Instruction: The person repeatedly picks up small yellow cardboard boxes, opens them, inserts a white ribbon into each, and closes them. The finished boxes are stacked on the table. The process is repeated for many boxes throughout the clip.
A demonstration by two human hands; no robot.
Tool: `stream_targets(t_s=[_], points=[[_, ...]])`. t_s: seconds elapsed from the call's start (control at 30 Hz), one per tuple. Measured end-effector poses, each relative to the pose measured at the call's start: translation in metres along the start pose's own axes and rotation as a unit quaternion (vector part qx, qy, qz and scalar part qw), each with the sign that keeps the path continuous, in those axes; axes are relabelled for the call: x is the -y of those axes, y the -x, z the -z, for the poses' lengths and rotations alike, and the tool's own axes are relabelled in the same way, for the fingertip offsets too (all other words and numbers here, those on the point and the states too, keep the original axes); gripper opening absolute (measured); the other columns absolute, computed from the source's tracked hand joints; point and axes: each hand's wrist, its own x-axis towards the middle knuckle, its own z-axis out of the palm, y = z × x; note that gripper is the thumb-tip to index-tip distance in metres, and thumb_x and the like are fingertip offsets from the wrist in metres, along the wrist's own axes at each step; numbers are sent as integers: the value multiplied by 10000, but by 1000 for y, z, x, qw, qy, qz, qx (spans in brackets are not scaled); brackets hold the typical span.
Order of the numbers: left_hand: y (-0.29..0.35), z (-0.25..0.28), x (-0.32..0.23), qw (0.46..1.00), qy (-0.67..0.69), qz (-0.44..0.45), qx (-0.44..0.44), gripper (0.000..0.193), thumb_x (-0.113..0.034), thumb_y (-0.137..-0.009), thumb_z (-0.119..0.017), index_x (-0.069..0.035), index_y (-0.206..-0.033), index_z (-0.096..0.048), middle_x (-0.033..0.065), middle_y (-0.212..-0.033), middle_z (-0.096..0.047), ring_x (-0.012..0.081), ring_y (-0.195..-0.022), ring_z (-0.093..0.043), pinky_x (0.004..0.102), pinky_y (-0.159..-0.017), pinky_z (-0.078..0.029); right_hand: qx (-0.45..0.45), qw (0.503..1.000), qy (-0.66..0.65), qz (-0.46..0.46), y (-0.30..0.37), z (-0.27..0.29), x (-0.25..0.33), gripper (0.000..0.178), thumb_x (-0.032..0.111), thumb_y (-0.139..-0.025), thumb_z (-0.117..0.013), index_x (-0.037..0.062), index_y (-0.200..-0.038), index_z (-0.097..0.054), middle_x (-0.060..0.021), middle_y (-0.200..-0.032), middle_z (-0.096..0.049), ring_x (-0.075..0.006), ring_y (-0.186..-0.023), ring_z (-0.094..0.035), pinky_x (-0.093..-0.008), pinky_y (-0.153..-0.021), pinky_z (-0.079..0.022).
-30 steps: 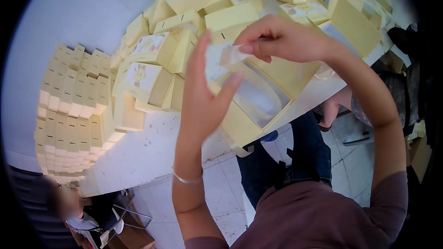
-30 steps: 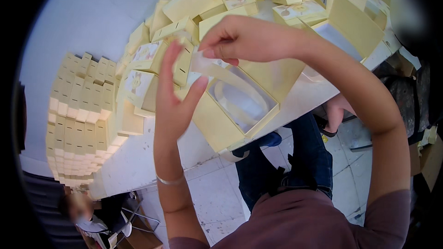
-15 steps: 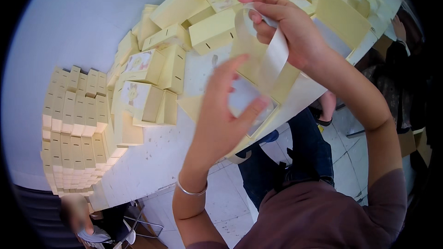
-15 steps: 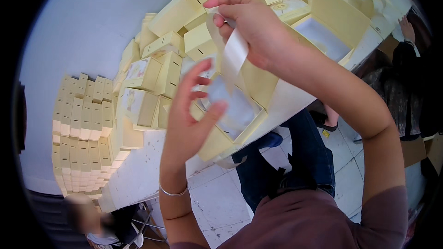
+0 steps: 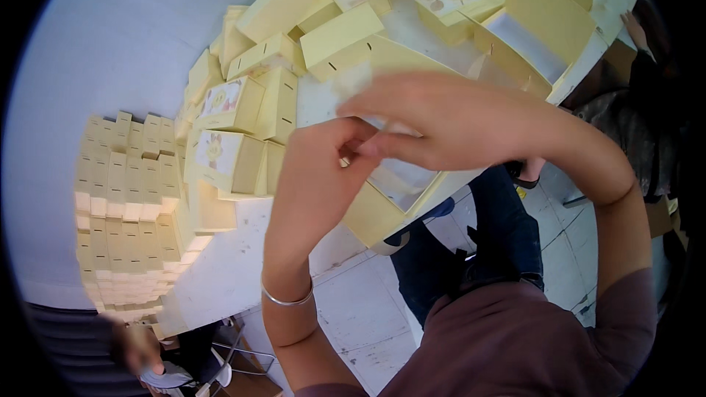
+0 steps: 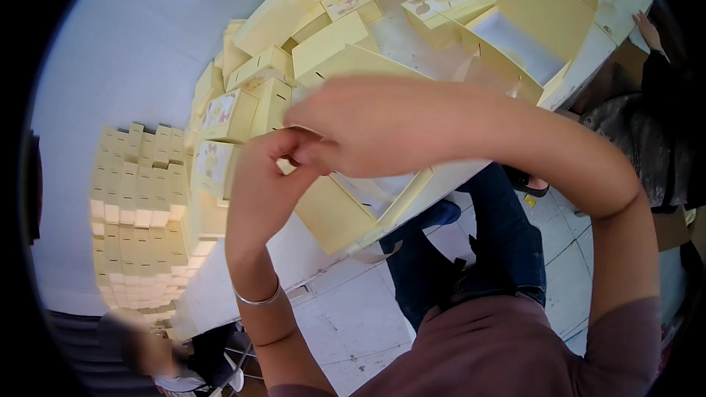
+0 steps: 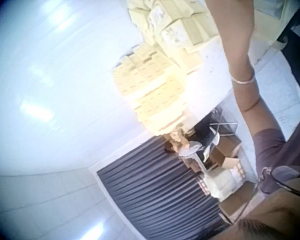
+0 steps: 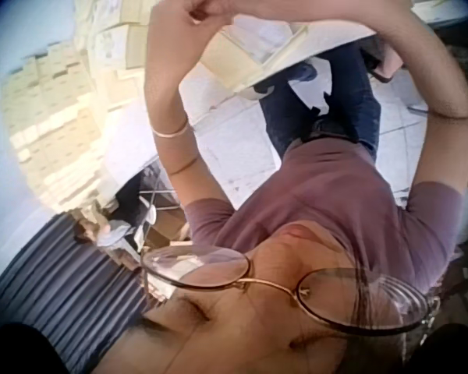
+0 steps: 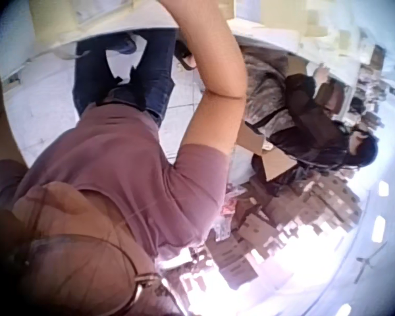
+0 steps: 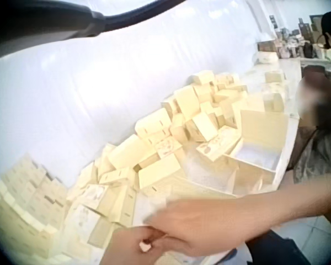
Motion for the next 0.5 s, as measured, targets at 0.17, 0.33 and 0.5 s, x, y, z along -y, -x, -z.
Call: stream_targets(t_s=[0.17,0.33,0.5], points=[[7,-1,15,995,-54,6,-83,339,-136,-721,-680,-20,-1019,-567,161,-960,-568,260,-880,-539,314,-774,-425,151,920,-338,-127,-24,-29,-28,244,219,-824,-559,-7,-914,-566,-73,-698,-637,-152,-670,-567,-283,-616,-427],[38,-29,60,961,-105,61,-247,791,-124,-705,-692,-14,-1335,-227,205,-1264,-377,309,-1155,-381,373,-971,-303,61,878,-434,-191,-42,-104,-47,188,157,-814,-563,-14,-742,-592,-88,-606,-611,-140,-589,-565,-294,-546,-423],[58,-46,95,905,286,176,-262,808,-34,-776,-574,-50,-1393,-54,196,-1256,-398,239,-1107,-448,321,-915,-375,116,942,-292,-115,-26,-161,-68,117,108,-764,-567,1,-722,-590,-136,-679,-613,-225,-631,-598,-334,-565,-452]])
